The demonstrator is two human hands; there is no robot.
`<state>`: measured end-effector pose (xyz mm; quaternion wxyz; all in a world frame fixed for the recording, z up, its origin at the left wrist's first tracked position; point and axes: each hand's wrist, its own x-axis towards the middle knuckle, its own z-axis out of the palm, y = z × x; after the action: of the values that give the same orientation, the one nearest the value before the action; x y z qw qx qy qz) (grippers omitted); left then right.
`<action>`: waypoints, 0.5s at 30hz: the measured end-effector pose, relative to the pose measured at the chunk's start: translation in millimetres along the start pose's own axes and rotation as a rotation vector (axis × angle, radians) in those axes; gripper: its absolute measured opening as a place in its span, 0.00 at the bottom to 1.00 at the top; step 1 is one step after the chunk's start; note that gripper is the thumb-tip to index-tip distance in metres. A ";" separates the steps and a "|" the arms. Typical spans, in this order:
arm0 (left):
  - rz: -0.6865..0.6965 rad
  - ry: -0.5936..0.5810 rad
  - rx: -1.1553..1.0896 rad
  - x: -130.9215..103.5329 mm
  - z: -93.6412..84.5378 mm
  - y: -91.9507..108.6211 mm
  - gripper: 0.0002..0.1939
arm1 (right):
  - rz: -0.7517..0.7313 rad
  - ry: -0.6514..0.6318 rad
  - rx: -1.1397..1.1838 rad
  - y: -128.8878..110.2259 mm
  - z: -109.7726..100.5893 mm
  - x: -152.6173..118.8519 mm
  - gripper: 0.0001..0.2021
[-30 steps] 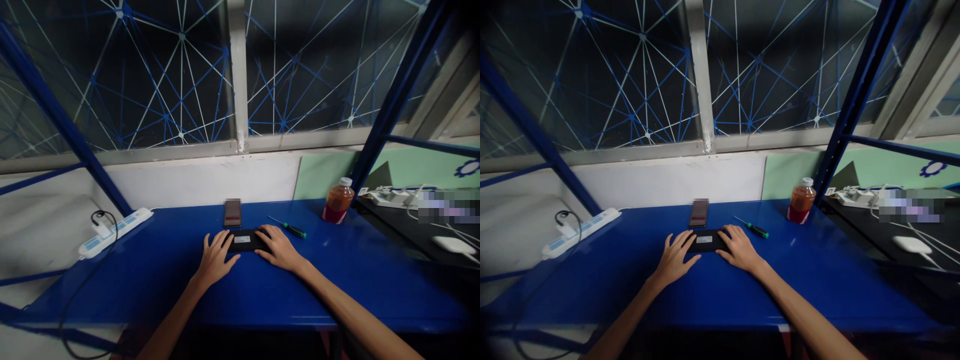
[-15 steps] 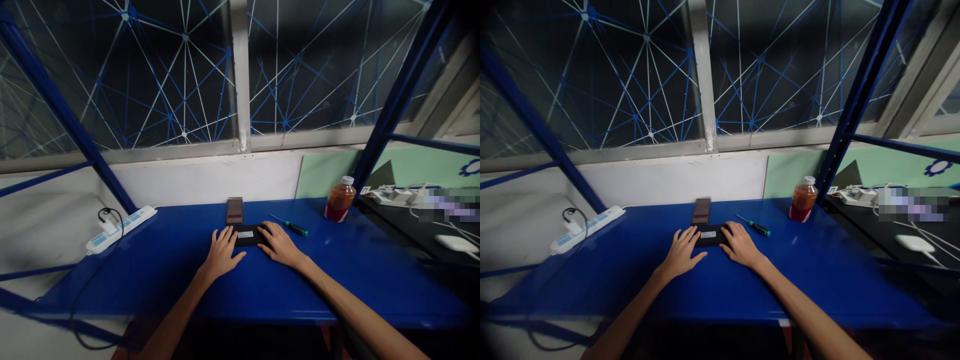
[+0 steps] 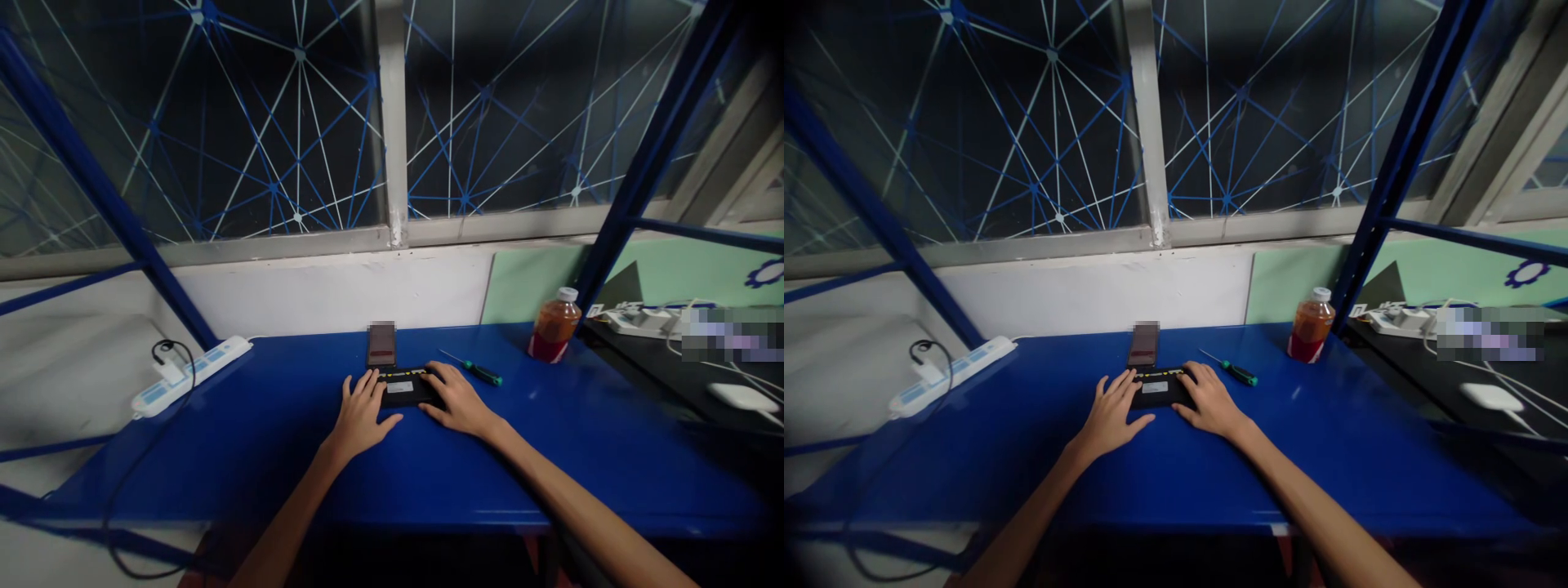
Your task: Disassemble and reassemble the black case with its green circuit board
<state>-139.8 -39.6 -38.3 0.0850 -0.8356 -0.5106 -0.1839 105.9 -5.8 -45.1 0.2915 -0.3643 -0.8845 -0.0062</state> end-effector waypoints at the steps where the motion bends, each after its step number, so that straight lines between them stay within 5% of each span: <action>1: 0.000 -0.001 -0.004 0.6 -0.3 -0.1 0.27 | 0.003 0.002 0.007 0.5 0.3 -0.3 0.23; 15: -0.020 0.063 -0.031 0.4 0.9 -4.8 0.29 | 0.005 -0.036 -0.052 5.2 0.4 -2.9 0.31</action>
<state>-143.7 -36.8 -39.2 0.0861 -0.8255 -0.5131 -0.2189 110.7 -3.8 -48.0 0.2658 -0.3739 -0.8883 -0.0221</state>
